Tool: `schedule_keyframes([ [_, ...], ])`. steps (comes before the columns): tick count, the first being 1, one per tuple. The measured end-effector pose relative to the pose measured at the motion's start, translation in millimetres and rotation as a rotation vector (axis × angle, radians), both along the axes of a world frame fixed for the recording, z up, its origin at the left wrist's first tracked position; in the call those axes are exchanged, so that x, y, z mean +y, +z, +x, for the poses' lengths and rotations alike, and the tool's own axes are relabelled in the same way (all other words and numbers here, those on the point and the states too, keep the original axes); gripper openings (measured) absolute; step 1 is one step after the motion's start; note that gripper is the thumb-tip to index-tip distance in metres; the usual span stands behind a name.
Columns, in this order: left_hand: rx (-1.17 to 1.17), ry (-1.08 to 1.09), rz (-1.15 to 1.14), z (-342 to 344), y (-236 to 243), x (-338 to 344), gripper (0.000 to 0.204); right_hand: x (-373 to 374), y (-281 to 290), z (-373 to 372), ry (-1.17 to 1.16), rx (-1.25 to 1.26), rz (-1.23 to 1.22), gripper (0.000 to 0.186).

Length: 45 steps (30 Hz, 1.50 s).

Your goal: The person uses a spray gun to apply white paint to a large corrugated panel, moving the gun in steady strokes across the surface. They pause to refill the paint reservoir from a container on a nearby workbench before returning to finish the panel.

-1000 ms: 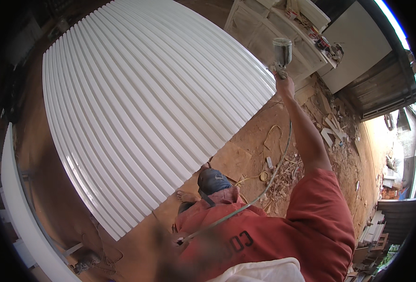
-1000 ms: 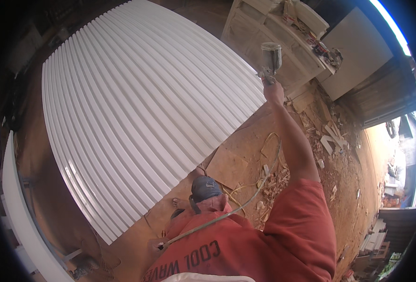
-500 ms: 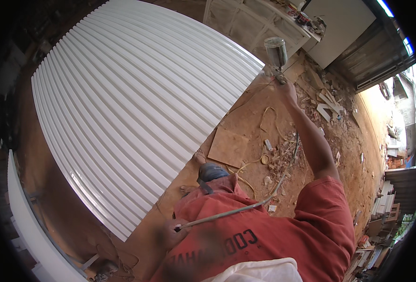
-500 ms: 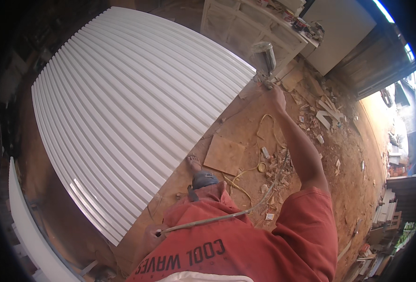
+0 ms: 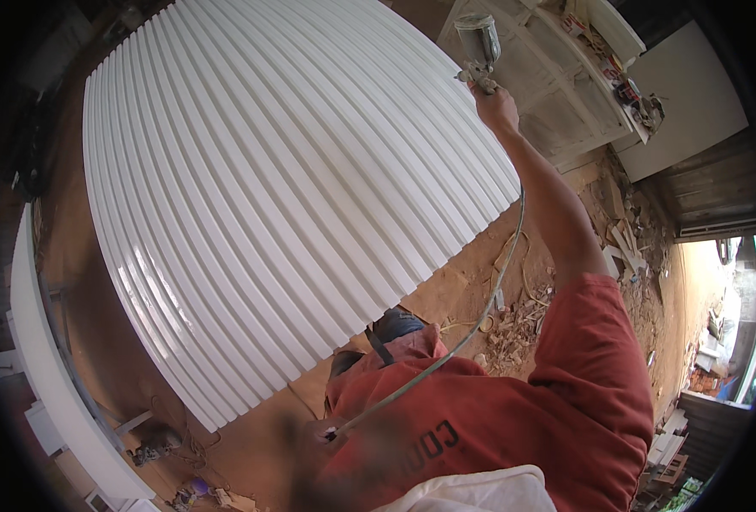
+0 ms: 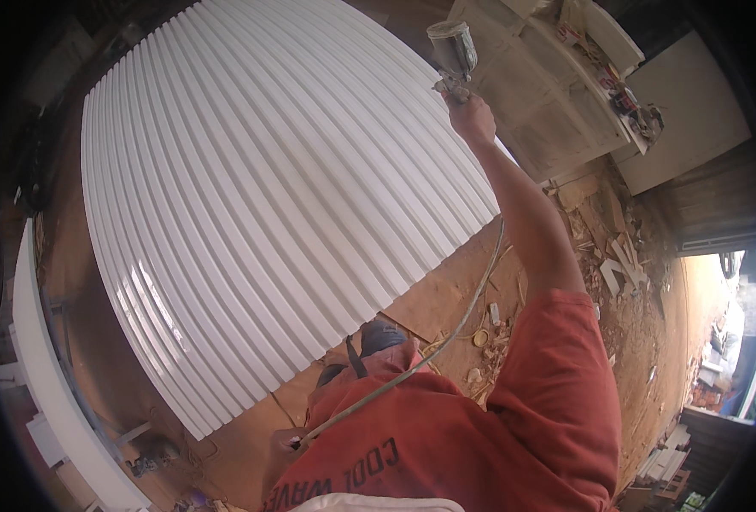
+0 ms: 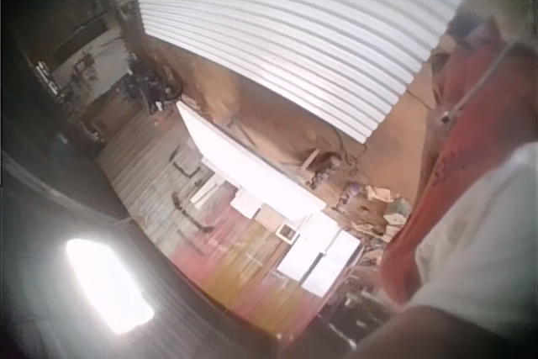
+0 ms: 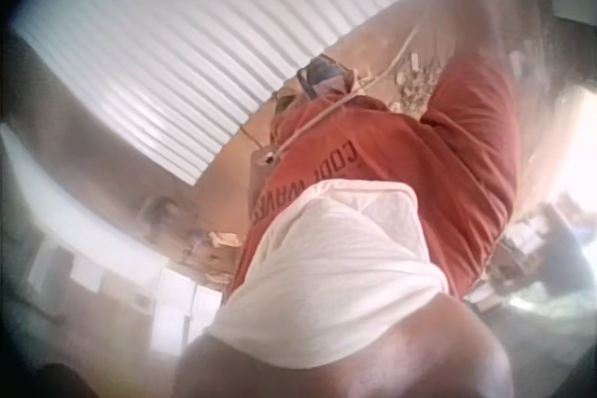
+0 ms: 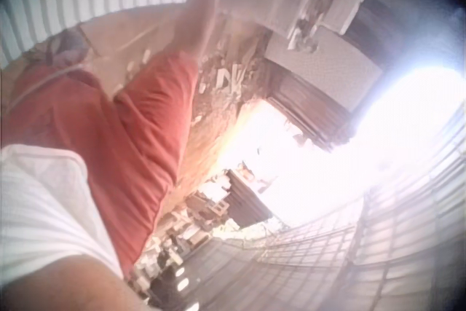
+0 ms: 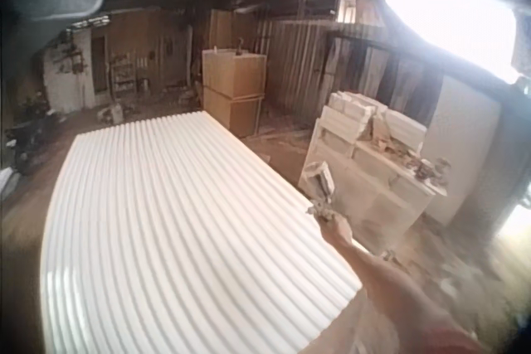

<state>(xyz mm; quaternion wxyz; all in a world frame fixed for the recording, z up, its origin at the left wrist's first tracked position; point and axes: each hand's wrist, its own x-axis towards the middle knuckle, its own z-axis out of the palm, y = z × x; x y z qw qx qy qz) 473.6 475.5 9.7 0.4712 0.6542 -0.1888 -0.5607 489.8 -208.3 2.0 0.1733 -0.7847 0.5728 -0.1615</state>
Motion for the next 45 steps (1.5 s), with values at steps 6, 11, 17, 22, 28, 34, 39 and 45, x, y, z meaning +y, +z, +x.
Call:
schedule_keyframes([
  [6, 0.037, 0.131, 0.166, 1, 6, -49, 0.014, -70, -20, 110, 0.100, 0.006, -0.015, 0.069],
  [11, 0.055, 0.212, 0.231, 11, 10, -85, 0.015, -108, -24, 197, 0.109, -0.001, -0.044, 0.076],
  [17, 0.083, 0.281, 0.307, 23, 7, -118, 0.015, -153, -19, 289, 0.131, -0.041, -0.098, 0.080],
  [22, 0.108, 0.315, 0.350, 31, 4, -134, 0.016, -178, -17, 347, 0.136, -0.078, -0.121, 0.081],
  [28, 0.120, 0.326, 0.379, 32, 2, -139, 0.017, -187, -7, 384, 0.147, -0.201, -0.101, 0.083],
  [34, 0.106, 0.295, 0.357, 30, 1, -131, 0.018, -180, -16, 353, 0.119, -0.197, -0.116, 0.083],
  [39, 0.075, 0.257, 0.314, 27, 2, -109, 0.018, -146, -26, 269, 0.108, -0.090, -0.018, 0.073],
  [45, 0.008, 0.148, 0.229, 18, 0, -69, 0.019, -111, -41, 143, 0.022, -0.032, 0.017, 0.072],
])
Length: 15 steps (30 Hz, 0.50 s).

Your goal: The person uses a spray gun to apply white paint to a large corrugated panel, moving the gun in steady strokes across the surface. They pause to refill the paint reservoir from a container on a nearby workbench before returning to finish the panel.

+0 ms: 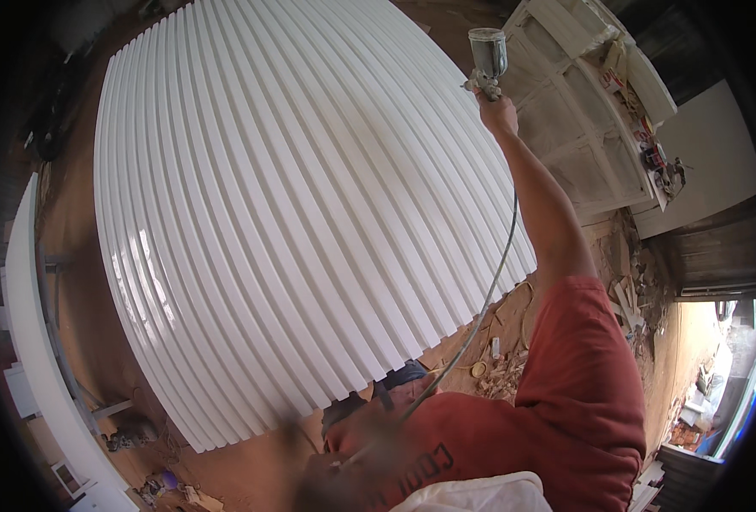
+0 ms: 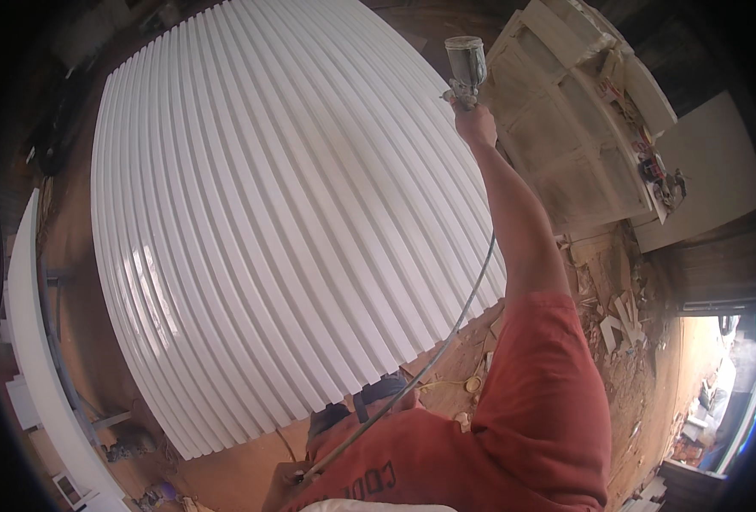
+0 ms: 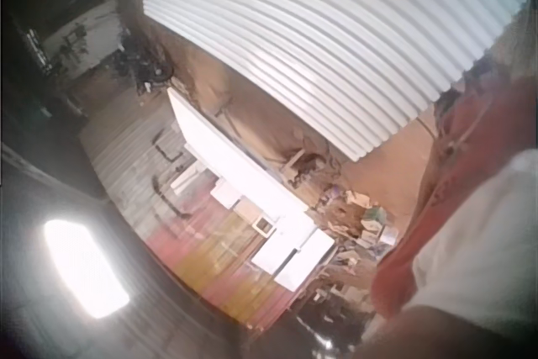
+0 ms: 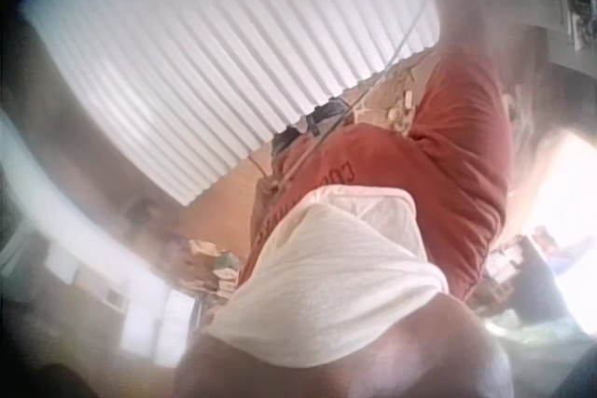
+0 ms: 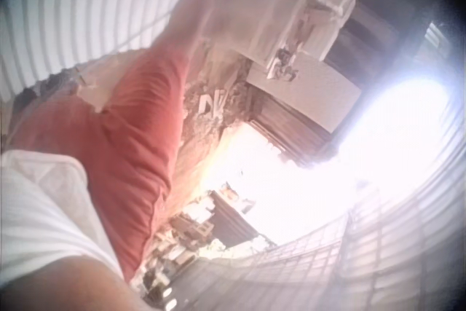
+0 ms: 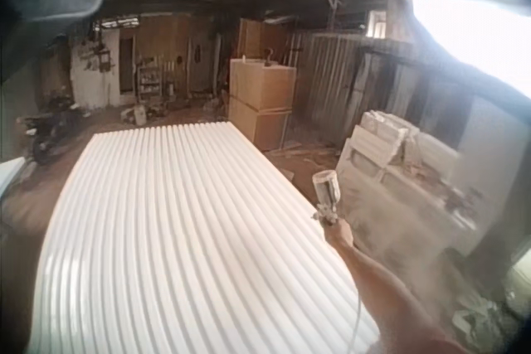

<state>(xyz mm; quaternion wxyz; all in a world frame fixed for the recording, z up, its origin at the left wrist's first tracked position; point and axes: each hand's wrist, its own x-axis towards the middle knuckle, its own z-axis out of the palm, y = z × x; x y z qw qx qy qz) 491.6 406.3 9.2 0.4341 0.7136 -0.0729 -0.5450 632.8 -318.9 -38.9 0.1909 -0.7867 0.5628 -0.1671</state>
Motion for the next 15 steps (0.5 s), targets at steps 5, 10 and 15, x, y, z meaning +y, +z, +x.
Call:
schedule_keyframes([
  [5, -0.048, -0.125, -0.099, -7, -6, 54, 0.020, 53, 2, -116, -0.069, 0.025, -0.003, 0.069],
  [10, -0.047, -0.256, -0.227, -14, 0, 108, 0.020, 143, 27, -228, -0.155, 0.026, 0.038, 0.055],
  [15, 0.037, -0.424, -0.312, -8, 25, 122, 0.025, 227, 49, -344, -0.269, 0.056, 0.017, 0.055],
])
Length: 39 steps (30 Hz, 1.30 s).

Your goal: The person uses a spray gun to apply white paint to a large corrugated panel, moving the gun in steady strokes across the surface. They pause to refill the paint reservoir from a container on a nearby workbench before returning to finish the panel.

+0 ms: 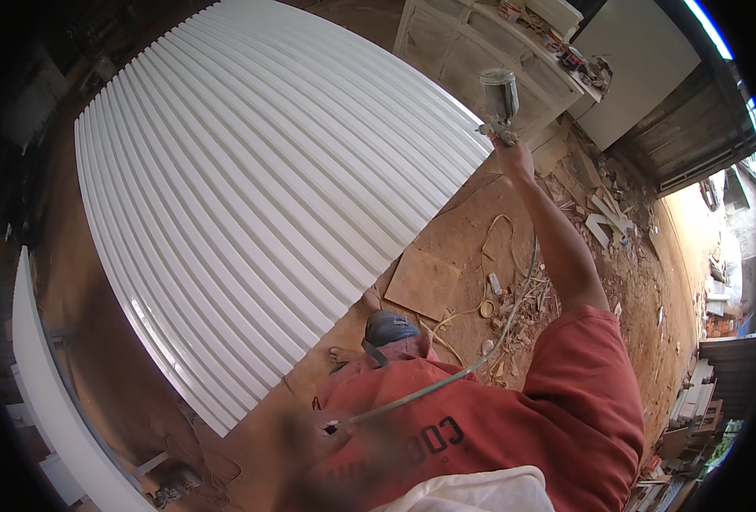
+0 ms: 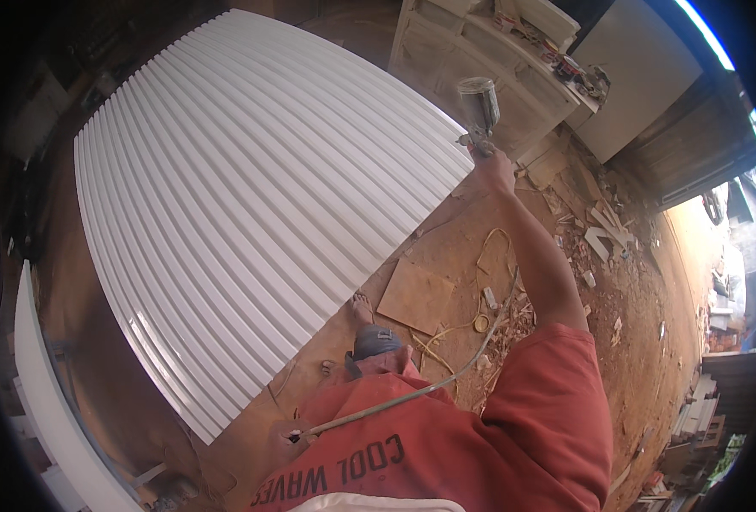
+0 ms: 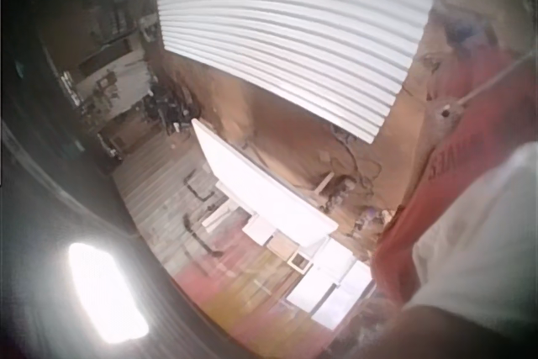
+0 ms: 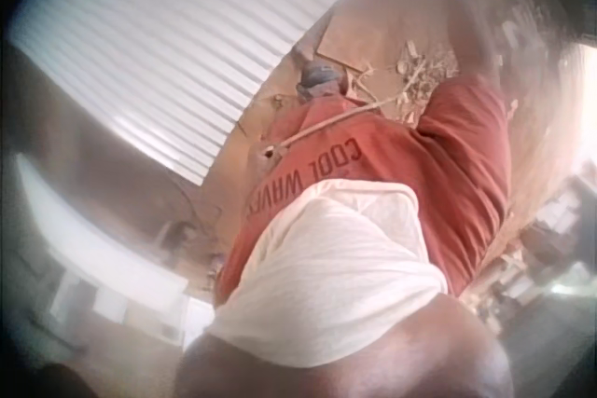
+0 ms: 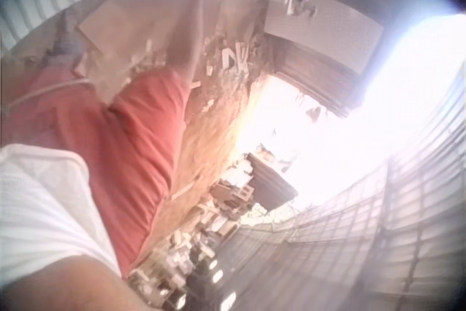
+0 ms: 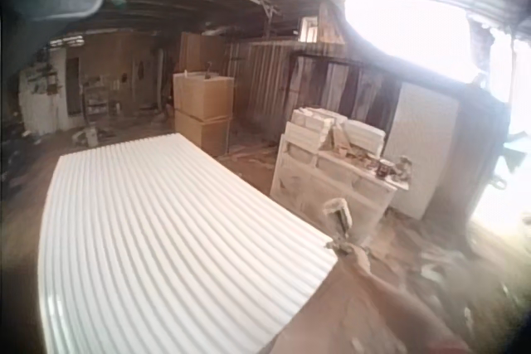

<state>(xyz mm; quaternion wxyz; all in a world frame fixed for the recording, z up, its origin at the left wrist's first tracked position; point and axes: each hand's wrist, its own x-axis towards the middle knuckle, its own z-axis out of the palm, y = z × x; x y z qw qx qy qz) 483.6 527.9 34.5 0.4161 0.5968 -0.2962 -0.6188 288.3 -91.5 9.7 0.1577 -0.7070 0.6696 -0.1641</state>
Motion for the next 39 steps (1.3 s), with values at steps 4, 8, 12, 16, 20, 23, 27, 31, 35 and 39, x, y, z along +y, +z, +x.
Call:
schedule_keyframes([
  [4, 0.111, -0.165, 0.009, 2, -3, 18, 0.019, 67, 18, -73, -0.067, 0.044, -0.051, 0.054],
  [8, 0.126, -0.166, -0.066, -4, 3, 23, 0.014, 125, 31, -107, -0.034, 0.007, -0.135, 0.056],
  [12, 0.101, -0.197, -0.125, 0, 7, 23, 0.012, 123, 21, -105, -0.003, -0.031, -0.064, 0.054],
  [16, 0.045, -0.163, -0.078, 4, 13, 26, 0.012, 108, 24, -43, 0.066, -0.073, -0.067, 0.054],
  [20, -0.001, -0.082, -0.131, 3, 22, 23, 0.014, 78, 32, 34, 0.131, -0.060, -0.051, 0.056],
  [23, -0.014, 0.009, -0.133, 2, 19, 18, 0.016, 49, 31, 74, 0.182, -0.053, -0.084, 0.058],
  [27, -0.032, 0.141, -0.077, -8, 17, 15, 0.018, 7, 34, 148, 0.267, -0.045, -0.077, 0.059],
  [31, -0.055, 0.219, 0.021, -13, 23, 0, 0.022, -35, 31, 218, 0.320, -0.078, -0.152, 0.070],
  [35, -0.079, 0.315, 0.081, -19, 22, -17, 0.025, -77, 31, 284, 0.350, -0.096, -0.205, 0.075],
  [39, -0.067, 0.431, 0.106, -28, 24, -29, 0.026, -100, 31, 342, 0.361, -0.118, -0.200, 0.080],
])
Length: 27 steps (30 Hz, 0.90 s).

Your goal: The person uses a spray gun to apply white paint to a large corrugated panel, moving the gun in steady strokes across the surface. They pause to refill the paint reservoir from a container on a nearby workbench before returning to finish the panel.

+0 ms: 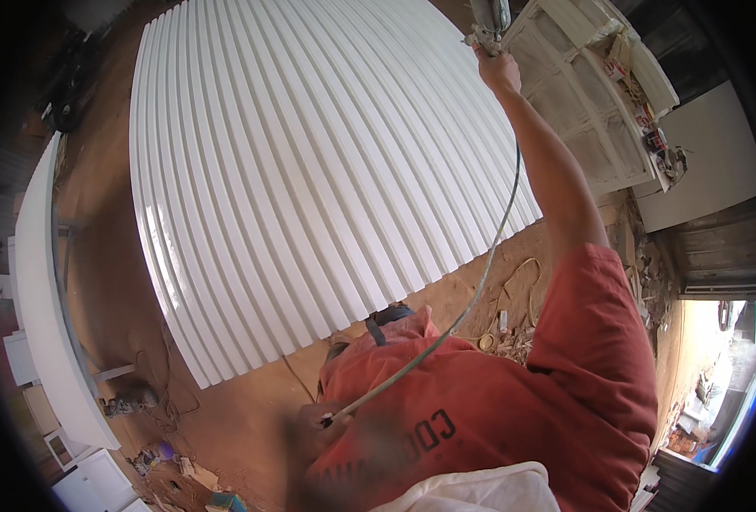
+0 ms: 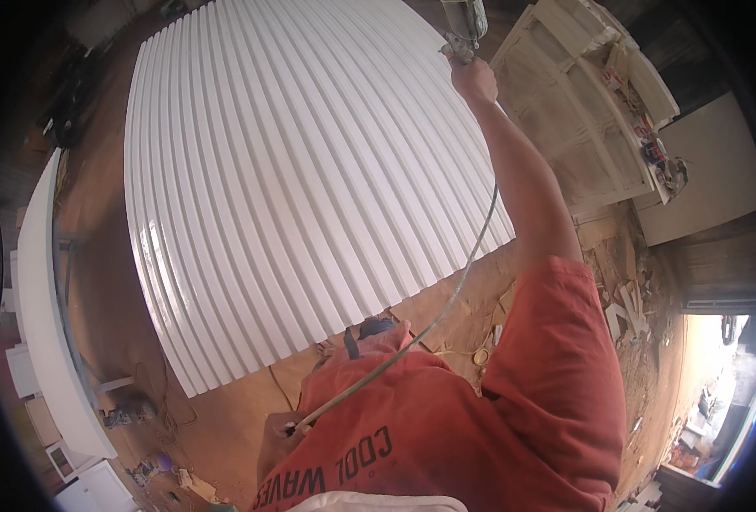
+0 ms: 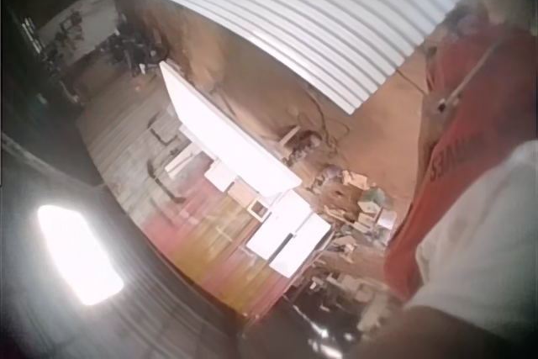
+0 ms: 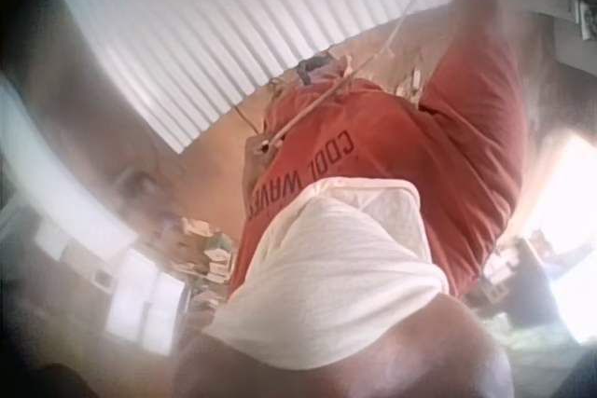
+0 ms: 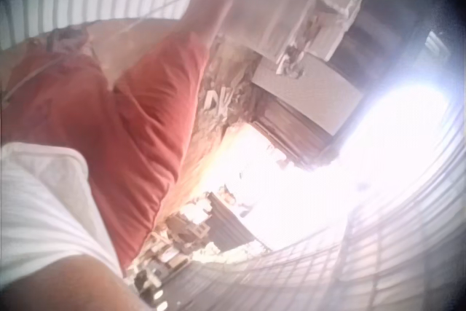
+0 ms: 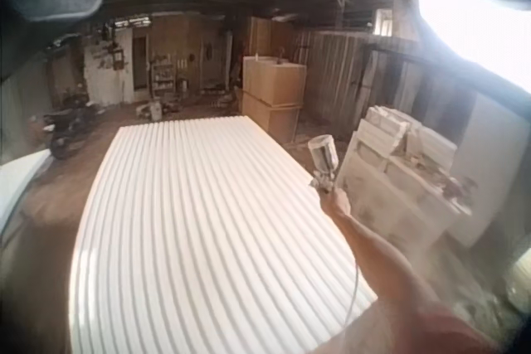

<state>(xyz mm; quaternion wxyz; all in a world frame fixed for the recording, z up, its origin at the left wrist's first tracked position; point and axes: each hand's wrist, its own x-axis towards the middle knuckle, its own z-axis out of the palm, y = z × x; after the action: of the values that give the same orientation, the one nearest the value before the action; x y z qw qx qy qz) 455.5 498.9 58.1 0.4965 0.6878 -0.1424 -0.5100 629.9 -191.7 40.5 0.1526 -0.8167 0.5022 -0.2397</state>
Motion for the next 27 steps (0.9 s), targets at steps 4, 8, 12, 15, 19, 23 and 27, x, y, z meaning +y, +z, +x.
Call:
schedule_keyframes([
  [4, 0.054, 0.071, -0.023, -6, -10, -2, 0.027, -4, 2, 23, 0.014, -0.083, 0.031, 0.082],
  [8, -0.028, 0.063, -0.083, -3, -17, -3, 0.031, 15, 2, 8, -0.008, 0.008, 0.064, 0.072],
  [12, -0.026, -0.037, -0.101, 13, -8, 3, 0.031, 19, -8, -46, -0.033, 0.074, 0.087, 0.067],
  [15, -0.001, -0.133, -0.109, 23, -3, 16, 0.026, 51, -7, -98, -0.090, 0.108, 0.101, 0.064],
  [19, 0.029, -0.251, -0.161, 34, -7, 43, 0.022, 87, -19, -187, -0.154, 0.061, 0.103, 0.059],
  [23, 0.038, -0.408, -0.200, 46, -8, 62, 0.020, 152, -8, -263, -0.272, 0.098, 0.149, 0.057],
  [27, 0.086, -0.532, -0.210, 53, -15, 75, 0.017, 214, 1, -352, -0.348, 0.050, 0.146, 0.055],
])
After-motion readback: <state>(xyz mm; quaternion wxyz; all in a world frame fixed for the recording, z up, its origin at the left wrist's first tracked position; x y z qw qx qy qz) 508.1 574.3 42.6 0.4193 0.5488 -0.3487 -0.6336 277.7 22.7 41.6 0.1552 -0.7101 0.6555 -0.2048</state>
